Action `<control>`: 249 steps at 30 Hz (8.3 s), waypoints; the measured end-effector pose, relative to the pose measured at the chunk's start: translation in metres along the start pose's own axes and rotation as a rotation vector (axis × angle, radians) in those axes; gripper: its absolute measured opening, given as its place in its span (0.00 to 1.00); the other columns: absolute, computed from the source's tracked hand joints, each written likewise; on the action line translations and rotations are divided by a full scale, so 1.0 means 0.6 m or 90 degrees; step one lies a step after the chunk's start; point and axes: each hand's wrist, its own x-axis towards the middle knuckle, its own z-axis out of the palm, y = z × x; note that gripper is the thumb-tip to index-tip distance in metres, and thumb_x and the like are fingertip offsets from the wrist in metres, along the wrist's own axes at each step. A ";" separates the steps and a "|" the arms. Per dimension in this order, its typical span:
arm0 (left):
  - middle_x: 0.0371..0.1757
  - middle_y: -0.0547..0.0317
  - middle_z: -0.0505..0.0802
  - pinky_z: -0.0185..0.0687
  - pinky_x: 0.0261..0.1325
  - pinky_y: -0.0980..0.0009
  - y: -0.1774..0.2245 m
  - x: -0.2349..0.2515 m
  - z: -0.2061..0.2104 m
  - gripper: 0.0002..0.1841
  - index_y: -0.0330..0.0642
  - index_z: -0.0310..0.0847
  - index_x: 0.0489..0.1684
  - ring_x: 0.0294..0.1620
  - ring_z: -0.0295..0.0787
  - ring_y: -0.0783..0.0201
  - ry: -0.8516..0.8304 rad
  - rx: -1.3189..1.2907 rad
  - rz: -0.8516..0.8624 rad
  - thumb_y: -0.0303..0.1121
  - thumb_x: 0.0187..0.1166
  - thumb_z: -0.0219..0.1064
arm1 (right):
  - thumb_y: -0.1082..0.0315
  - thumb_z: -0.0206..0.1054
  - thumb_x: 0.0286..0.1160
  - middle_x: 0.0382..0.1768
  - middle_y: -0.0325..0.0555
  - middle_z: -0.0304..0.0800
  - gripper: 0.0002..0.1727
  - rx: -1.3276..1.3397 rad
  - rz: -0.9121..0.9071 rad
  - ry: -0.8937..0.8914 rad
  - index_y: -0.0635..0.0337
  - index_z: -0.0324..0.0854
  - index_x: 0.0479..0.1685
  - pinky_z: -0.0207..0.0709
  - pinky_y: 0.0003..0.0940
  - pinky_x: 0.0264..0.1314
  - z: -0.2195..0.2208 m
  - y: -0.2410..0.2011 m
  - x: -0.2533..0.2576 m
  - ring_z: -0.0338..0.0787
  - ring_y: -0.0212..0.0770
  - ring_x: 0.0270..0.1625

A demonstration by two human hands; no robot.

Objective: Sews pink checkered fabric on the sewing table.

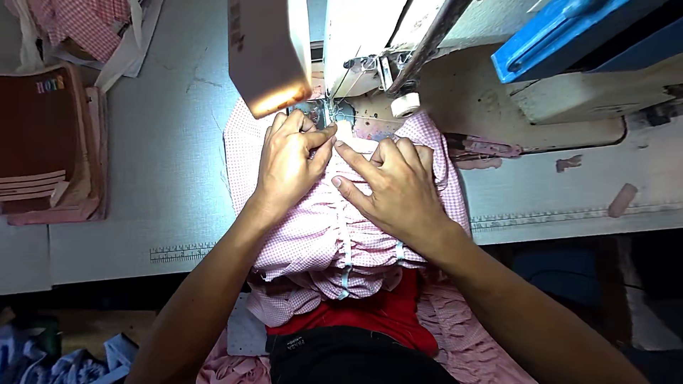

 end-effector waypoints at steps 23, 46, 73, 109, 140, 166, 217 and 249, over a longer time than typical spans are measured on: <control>0.84 0.60 0.80 0.63 0.77 0.50 0.005 -0.037 -0.013 0.14 0.62 0.97 0.54 0.83 0.68 0.50 -0.011 0.018 0.094 0.46 0.84 0.64 | 0.34 0.60 0.77 0.72 0.55 0.76 0.36 0.100 0.023 -0.020 0.41 0.79 0.80 0.66 0.59 0.66 -0.006 0.010 0.001 0.72 0.62 0.72; 0.74 0.75 0.89 0.60 0.78 0.50 0.019 -0.067 -0.008 0.19 0.62 0.90 0.68 0.83 0.76 0.62 -0.029 0.138 0.124 0.51 0.88 0.59 | 0.44 0.48 0.84 0.79 0.54 0.75 0.32 0.102 0.049 -0.042 0.42 0.74 0.84 0.61 0.66 0.76 0.001 0.036 0.050 0.68 0.67 0.81; 0.76 0.76 0.87 0.56 0.86 0.48 -0.005 -0.027 -0.010 0.19 0.62 0.89 0.71 0.87 0.72 0.61 -0.075 0.090 0.129 0.47 0.91 0.55 | 0.47 0.45 0.87 0.80 0.57 0.74 0.31 0.044 0.065 -0.018 0.50 0.76 0.81 0.65 0.63 0.78 0.002 0.064 0.074 0.69 0.65 0.83; 0.45 0.67 0.91 0.75 0.62 0.78 -0.088 0.179 -0.069 0.07 0.45 0.93 0.36 0.54 0.83 0.80 -0.038 -0.148 0.119 0.37 0.75 0.72 | 0.65 0.49 0.91 0.56 0.74 0.81 0.20 0.045 0.332 0.169 0.74 0.76 0.64 0.77 0.62 0.59 -0.041 0.169 -0.119 0.85 0.70 0.58; 0.81 0.42 0.80 0.65 0.84 0.43 -0.025 -0.063 -0.059 0.33 0.50 0.76 0.83 0.84 0.73 0.44 -0.060 0.146 0.110 0.60 0.87 0.49 | 0.51 0.51 0.87 0.86 0.50 0.68 0.30 0.078 0.062 -0.016 0.45 0.69 0.88 0.67 0.62 0.76 0.000 -0.012 -0.005 0.66 0.61 0.86; 0.59 0.51 0.97 0.77 0.82 0.58 0.071 -0.174 0.000 0.13 0.39 0.95 0.52 0.71 0.89 0.55 -0.037 -0.021 0.250 0.33 0.84 0.64 | 0.58 0.49 0.87 0.70 0.53 0.82 0.25 0.067 0.103 0.027 0.43 0.81 0.78 0.68 0.55 0.74 0.016 0.032 0.053 0.76 0.58 0.75; 0.62 0.51 0.95 0.78 0.81 0.60 0.054 -0.112 -0.020 0.16 0.41 0.94 0.56 0.72 0.89 0.56 -0.070 0.018 0.256 0.40 0.88 0.63 | 0.63 0.53 0.89 0.64 0.47 0.90 0.18 0.052 -0.089 0.044 0.48 0.90 0.60 0.70 0.58 0.67 -0.004 0.066 0.037 0.82 0.57 0.69; 0.58 0.52 0.97 0.78 0.82 0.57 0.041 -0.135 -0.018 0.11 0.39 0.94 0.50 0.70 0.90 0.55 -0.079 -0.073 0.339 0.28 0.83 0.64 | 0.64 0.54 0.84 0.68 0.53 0.85 0.21 0.120 -0.015 0.036 0.55 0.86 0.68 0.70 0.53 0.72 -0.002 0.031 0.023 0.78 0.60 0.72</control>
